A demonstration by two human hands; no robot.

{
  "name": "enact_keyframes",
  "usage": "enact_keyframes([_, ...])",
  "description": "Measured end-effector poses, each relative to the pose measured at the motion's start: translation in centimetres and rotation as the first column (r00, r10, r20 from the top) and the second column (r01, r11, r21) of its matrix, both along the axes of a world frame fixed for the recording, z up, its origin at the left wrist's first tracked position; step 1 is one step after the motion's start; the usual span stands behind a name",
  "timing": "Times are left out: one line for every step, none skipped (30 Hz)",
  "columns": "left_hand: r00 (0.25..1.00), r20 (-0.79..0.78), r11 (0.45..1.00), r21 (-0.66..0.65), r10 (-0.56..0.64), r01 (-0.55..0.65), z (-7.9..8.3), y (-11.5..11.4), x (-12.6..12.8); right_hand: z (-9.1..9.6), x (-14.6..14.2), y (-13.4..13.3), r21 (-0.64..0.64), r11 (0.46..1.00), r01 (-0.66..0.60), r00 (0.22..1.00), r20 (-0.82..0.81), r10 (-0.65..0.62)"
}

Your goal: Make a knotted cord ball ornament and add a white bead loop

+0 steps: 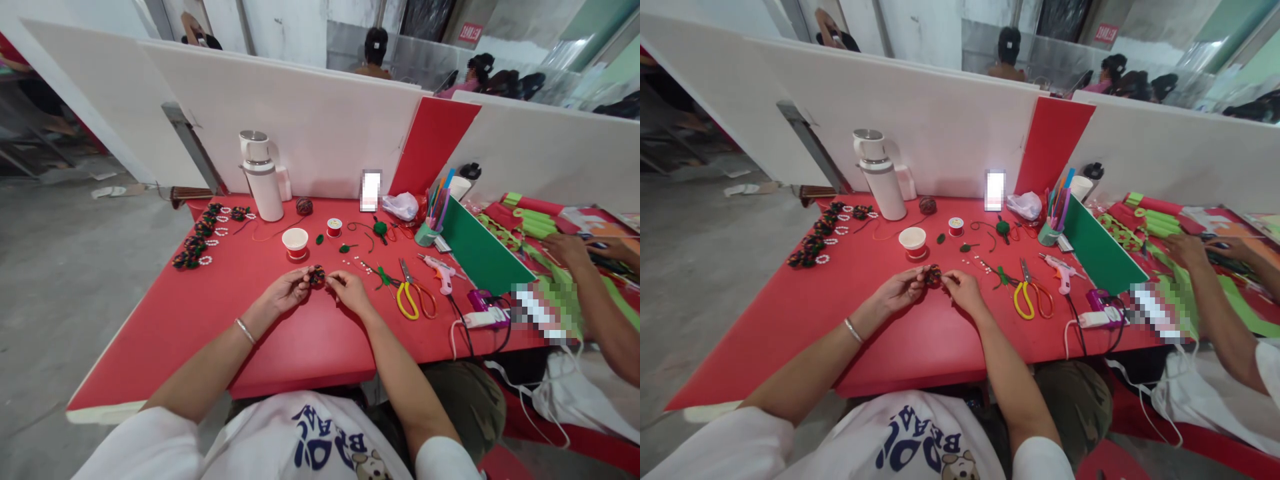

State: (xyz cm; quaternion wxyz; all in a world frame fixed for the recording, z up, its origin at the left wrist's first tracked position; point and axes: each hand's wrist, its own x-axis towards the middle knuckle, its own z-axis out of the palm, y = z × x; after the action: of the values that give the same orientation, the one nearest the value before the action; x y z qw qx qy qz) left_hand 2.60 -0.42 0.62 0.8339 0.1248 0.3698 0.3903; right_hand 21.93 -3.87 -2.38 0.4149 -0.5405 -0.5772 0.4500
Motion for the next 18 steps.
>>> enact_keyframes([1.000, 0.002, 1.000, 0.002, 0.001, -0.001, 0.0, 0.0, 0.0, 0.1, 0.0, 0.0, -0.023, 1.000, 0.005, 0.999, -0.035, -0.006])
enact_keyframes([1.000, 0.005, 1.000, 0.003, -0.001, 0.001, 0.0, 0.0, 0.0, 0.2, 0.0, 0.0, -0.037, 0.999, 0.008, 0.998, -0.061, -0.010])
enact_keyframes([1.000, 0.008, 1.000, 0.005, -0.003, 0.003, -0.1, 0.0, -0.1, 0.2, 0.0, 0.0, -0.045, 0.999, 0.006, 0.997, -0.080, -0.009])
enact_keyframes([1.000, 0.012, 1.000, 0.005, -0.004, 0.004, -0.1, 0.0, -0.1, 0.2, 0.0, 0.0, -0.046, 0.999, -0.001, 0.996, -0.089, -0.003])
enact_keyframes([1.000, 0.017, 1.000, 0.004, -0.005, 0.005, -0.1, 0.0, -0.1, 0.2, 0.0, 0.0, -0.041, 0.999, -0.010, 0.996, -0.088, 0.006])
enact_keyframes([1.000, 0.023, 1.000, 0.003, -0.005, 0.005, -0.1, 0.0, -0.1, 0.1, 0.0, 0.0, -0.032, 0.999, -0.020, 0.997, -0.078, 0.017])
enact_keyframes([1.000, 0.028, 1.000, 0.001, -0.004, 0.004, -0.1, 0.0, -0.2, 0.1, 0.0, 0.0, -0.022, 0.999, -0.028, 0.998, -0.064, 0.027])
enact_keyframes([0.999, 0.033, 1.000, 0.000, -0.004, 0.004, -0.2, 0.0, -0.2, 0.0, 0.0, 0.0, -0.015, 0.999, -0.036, 0.998, -0.050, 0.036])
enact_keyframes([0.999, 0.037, 1.000, 0.000, -0.006, 0.006, -0.2, 0.1, -0.2, 0.0, 0.0, 0.0, -0.010, 0.999, -0.041, 0.998, -0.040, 0.040])
enact_keyframes([0.999, 0.039, 1.000, 0.002, -0.007, 0.007, -0.3, 0.1, -0.2, -0.1, -0.1, 0.0, -0.006, 0.999, -0.043, 0.999, -0.033, 0.043])
enact_keyframes([0.999, 0.040, 1.000, 0.004, -0.009, 0.009, -0.4, 0.1, -0.2, -0.1, -0.1, 0.0, -0.004, 0.999, -0.045, 0.999, -0.031, 0.045])
enact_keyframes([0.999, 0.040, 1.000, 0.005, -0.011, 0.011, -0.6, 0.2, -0.2, -0.2, -0.1, 0.0, -0.001, 0.999, -0.047, 0.998, -0.029, 0.047])
enact_keyframes([0.999, 0.040, 1.000, 0.006, -0.014, 0.014, -0.7, 0.3, -0.3, -0.2, 0.0, 0.0, 0.003, 0.999, -0.050, 0.998, -0.026, 0.050])
enact_keyframes([0.999, 0.040, 1.000, 0.006, -0.017, 0.016, -0.8, 0.3, -0.3, -0.3, 0.0, 0.0, 0.009, 0.999, -0.054, 0.998, -0.020, 0.054])
enact_keyframes([0.999, 0.042, 1.000, 0.006, -0.020, 0.020, -1.0, 0.4, -0.3, -0.4, 0.0, 0.0, 0.016, 0.998, -0.060, 0.998, -0.011, 0.060])
enact_keyframes([0.999, 0.043, 1.000, 0.008, -0.023, 0.023, -1.1, 0.5, -0.4, -0.5, 0.0, 0.0, 0.024, 0.997, -0.068, 0.998, 0.000, 0.068])
enact_keyframes([0.999, 0.043, 1.000, 0.011, -0.026, 0.025, -1.2, 0.5, -0.4, -0.6, 0.0, 0.0, 0.035, 0.997, -0.073, 0.997, 0.015, 0.073])
enact_keyframes([0.999, 0.040, 0.999, 0.016, -0.030, 0.029, -1.3, 0.6, -0.4, -0.7, 0.0, 0.0, 0.051, 0.996, -0.076, 0.997, 0.034, 0.075])
